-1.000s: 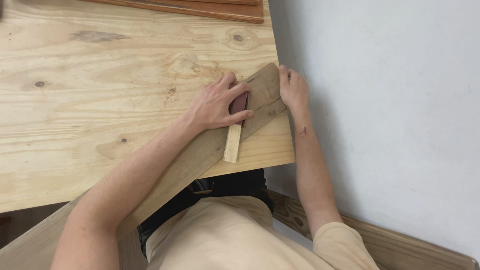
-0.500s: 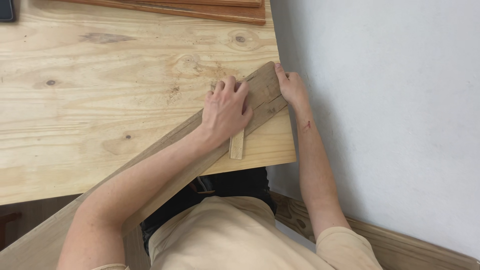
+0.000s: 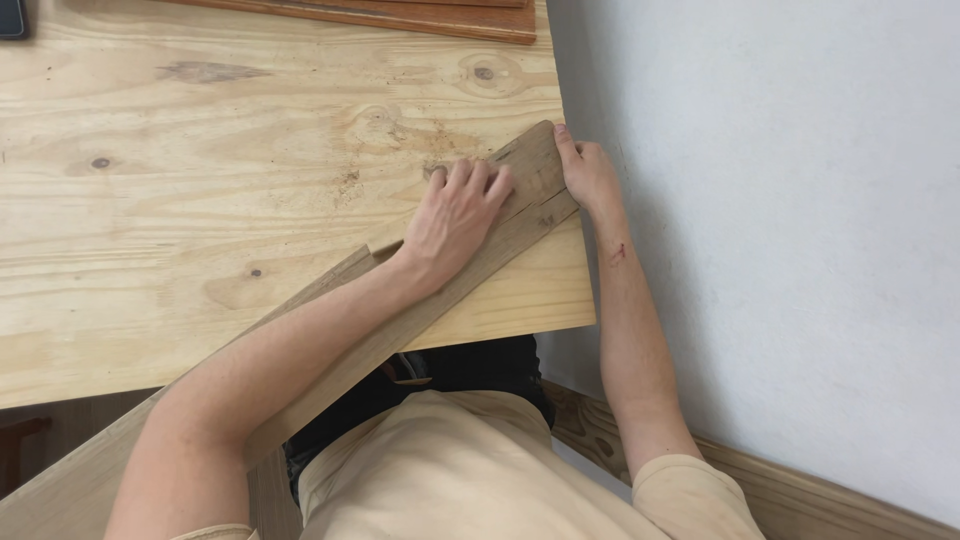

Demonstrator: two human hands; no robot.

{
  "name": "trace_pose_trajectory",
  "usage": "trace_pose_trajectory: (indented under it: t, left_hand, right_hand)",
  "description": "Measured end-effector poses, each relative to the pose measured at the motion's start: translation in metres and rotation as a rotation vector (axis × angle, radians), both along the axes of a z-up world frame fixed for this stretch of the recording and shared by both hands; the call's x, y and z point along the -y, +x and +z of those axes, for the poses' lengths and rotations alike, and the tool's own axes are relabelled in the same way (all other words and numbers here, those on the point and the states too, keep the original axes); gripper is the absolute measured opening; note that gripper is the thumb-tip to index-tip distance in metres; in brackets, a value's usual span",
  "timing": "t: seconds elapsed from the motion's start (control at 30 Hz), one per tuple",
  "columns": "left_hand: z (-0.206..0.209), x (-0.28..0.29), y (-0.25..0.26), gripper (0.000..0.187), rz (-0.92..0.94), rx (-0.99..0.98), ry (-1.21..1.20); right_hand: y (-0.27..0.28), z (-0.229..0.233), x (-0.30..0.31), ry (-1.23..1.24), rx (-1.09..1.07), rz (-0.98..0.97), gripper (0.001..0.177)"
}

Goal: The person sands the edge and surface of a wooden board by hand using a piece of sandpaper.

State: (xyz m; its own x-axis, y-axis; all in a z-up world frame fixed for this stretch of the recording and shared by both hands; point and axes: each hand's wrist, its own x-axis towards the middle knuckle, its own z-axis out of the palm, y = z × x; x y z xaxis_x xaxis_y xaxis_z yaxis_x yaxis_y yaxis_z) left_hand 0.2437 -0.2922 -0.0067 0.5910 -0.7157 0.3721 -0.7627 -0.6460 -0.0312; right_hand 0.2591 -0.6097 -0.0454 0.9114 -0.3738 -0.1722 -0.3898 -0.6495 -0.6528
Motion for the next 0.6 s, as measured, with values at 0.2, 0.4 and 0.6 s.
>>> trace_pose_trajectory:
  t: [0.2, 0.4, 0.6]
  left_hand:
    - [-0.009, 0.02, 0.059, 0.028, -0.144, -0.01, -0.059]
    - [0.021, -0.002, 0.029, 0.028, -0.259, -0.158, -0.119]
    - [0.013, 0.014, 0.05, 0.031, -0.218, -0.118, -0.042]
  right_hand:
    - [-0.004, 0.007, -0.003, 0.0, 0.008, 0.005, 0.085]
    - [-0.007, 0.01, -0.01, -0.007, -0.009, -0.009, 0.087]
    - [-0.002, 0.008, -0.002, -0.026, -0.049, 0.041, 0.093]
